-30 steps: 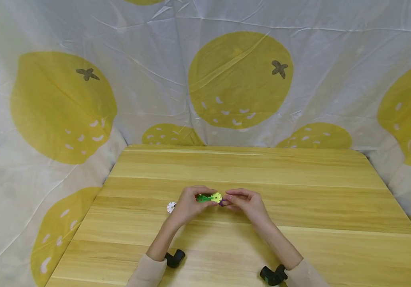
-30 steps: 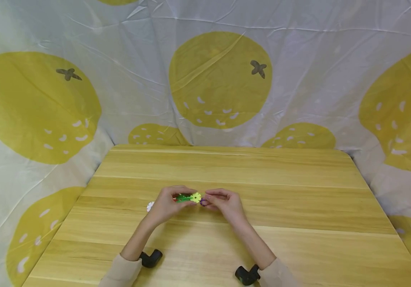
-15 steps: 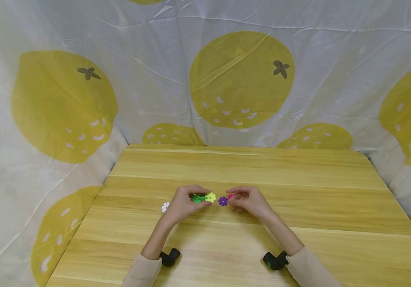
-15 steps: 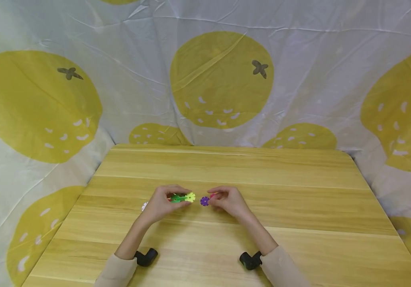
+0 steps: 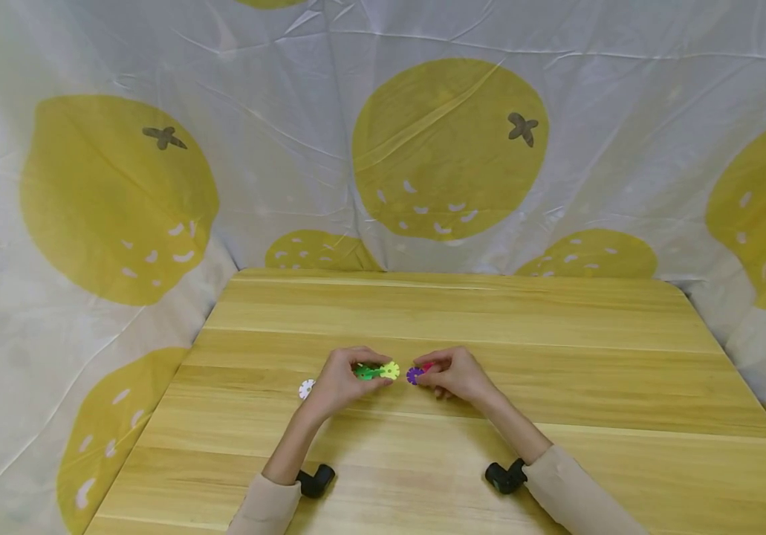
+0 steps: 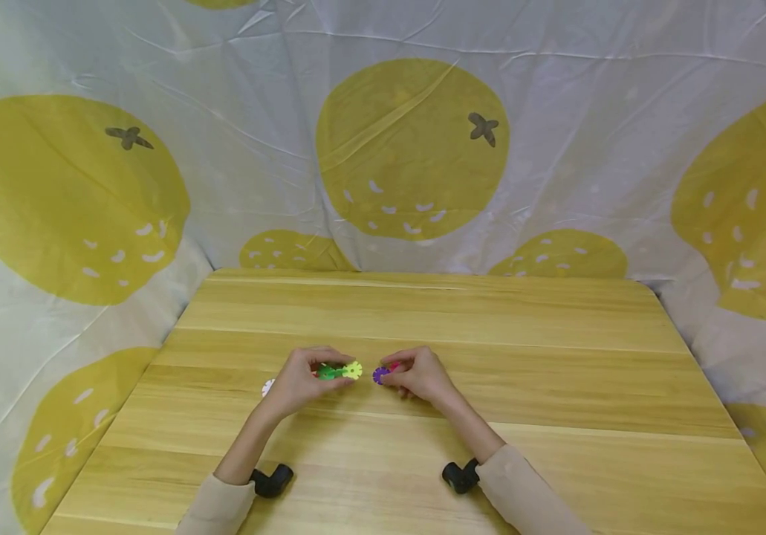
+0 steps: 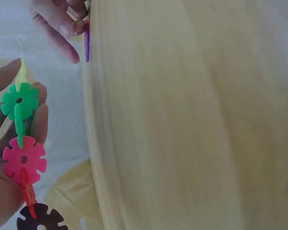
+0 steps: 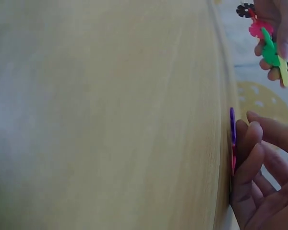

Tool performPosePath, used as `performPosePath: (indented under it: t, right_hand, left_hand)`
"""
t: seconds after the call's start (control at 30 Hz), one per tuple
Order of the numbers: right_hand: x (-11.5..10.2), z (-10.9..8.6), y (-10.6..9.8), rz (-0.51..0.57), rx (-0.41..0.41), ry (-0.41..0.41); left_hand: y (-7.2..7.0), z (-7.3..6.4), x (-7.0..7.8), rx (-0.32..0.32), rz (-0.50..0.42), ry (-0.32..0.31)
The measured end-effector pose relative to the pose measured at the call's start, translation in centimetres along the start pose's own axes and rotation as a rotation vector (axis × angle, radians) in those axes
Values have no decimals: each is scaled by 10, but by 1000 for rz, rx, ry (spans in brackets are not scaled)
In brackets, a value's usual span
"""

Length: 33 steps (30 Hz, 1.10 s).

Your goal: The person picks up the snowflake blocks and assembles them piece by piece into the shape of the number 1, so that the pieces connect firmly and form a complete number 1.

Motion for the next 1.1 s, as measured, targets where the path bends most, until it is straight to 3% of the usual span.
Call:
performPosePath:
  t: [0.43,0.87,1.1]
  right_hand:
    - [-2,2,4,-112,50,-41]
    - [-7,-6,5,-209,9,-103]
    - [-11,-8,4,-327,61,-158]
  left_hand:
    - [2,-1,-1,-9,22,-6]
    - [7,0,1,-45,1,36]
    - [9,-1,5,-57,-4,47]
Point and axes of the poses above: each hand's wrist, its own z-axis towards the middle knuckle, its own y-axis out of the palm, x = y × z, the point moved 9 cm from there along z, towards the middle knuckle, and after that the axes turned 15 degrees about z, right-handed, at the moved point
